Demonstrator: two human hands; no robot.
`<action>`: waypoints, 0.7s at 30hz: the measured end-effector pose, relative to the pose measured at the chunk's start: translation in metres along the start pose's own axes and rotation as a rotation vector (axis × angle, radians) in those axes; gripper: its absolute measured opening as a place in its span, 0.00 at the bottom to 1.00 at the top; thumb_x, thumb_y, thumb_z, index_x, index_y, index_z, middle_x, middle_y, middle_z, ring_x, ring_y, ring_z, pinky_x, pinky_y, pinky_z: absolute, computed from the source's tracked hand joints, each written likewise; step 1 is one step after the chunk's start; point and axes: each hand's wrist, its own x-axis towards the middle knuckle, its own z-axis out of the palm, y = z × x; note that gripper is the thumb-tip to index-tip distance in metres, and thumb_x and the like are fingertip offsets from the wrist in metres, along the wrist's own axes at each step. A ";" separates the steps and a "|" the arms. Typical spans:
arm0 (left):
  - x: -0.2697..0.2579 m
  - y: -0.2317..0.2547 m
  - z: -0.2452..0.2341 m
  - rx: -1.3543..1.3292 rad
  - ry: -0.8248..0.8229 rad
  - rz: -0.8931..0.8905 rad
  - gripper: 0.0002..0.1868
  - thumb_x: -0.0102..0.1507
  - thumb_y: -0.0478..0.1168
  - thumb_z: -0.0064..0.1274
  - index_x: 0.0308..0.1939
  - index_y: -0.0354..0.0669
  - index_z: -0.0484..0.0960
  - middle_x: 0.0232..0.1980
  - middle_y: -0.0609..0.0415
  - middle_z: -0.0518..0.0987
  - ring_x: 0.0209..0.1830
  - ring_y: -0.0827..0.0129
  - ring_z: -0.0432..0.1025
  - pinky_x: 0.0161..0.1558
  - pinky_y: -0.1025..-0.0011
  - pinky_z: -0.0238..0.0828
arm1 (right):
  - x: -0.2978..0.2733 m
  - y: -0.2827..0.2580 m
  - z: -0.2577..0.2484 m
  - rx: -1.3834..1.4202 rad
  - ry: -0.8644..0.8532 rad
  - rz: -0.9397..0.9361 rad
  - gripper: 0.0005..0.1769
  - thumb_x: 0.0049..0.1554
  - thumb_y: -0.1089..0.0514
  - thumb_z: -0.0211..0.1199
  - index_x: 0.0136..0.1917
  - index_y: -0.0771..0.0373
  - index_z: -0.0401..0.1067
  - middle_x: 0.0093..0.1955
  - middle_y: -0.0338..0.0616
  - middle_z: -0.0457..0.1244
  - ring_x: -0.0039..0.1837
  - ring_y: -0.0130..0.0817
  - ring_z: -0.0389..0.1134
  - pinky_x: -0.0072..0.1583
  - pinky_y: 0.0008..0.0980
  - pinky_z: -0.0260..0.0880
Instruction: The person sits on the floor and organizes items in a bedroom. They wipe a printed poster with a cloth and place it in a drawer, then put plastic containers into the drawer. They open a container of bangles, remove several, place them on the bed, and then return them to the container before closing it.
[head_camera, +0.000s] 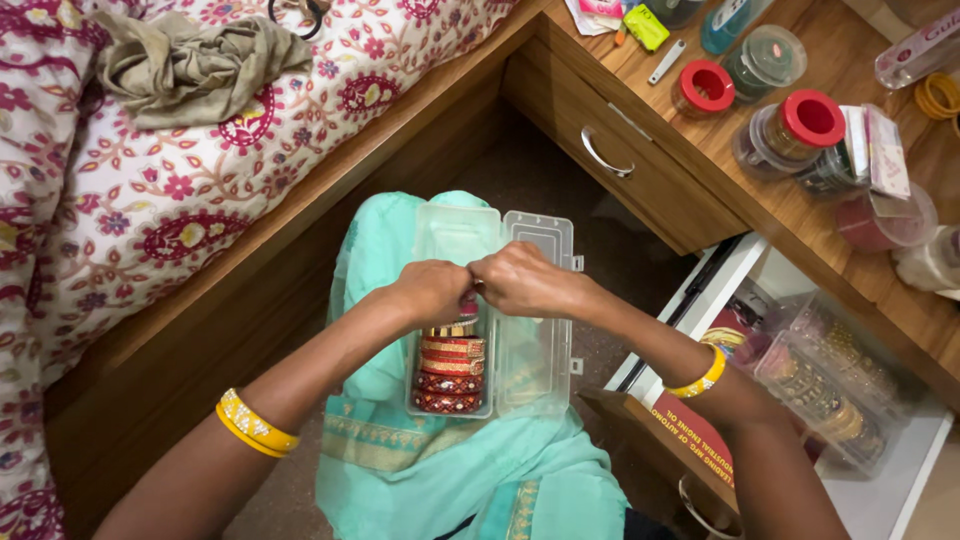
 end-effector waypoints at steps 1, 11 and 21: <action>0.001 -0.001 -0.001 -0.015 -0.009 0.004 0.12 0.61 0.48 0.55 0.41 0.46 0.85 0.47 0.46 0.83 0.51 0.51 0.77 0.50 0.54 0.74 | 0.001 -0.001 0.000 0.004 0.040 -0.025 0.09 0.48 0.67 0.59 0.44 0.70 0.76 0.35 0.60 0.68 0.39 0.54 0.72 0.45 0.49 0.72; -0.004 -0.012 0.004 -0.013 0.032 0.128 0.14 0.59 0.40 0.51 0.47 0.53 0.85 0.43 0.45 0.84 0.45 0.48 0.78 0.47 0.51 0.74 | -0.029 0.104 -0.039 0.011 0.850 0.227 0.13 0.58 0.63 0.62 0.56 0.64 0.76 0.52 0.54 0.72 0.49 0.48 0.76 0.50 0.41 0.77; -0.003 -0.007 0.000 0.006 0.000 0.132 0.12 0.60 0.36 0.51 0.45 0.47 0.84 0.44 0.44 0.83 0.47 0.49 0.78 0.50 0.53 0.74 | -0.065 0.354 -0.079 -0.653 0.726 0.648 0.11 0.53 0.58 0.66 0.46 0.68 0.74 0.44 0.58 0.70 0.52 0.58 0.71 0.46 0.56 0.71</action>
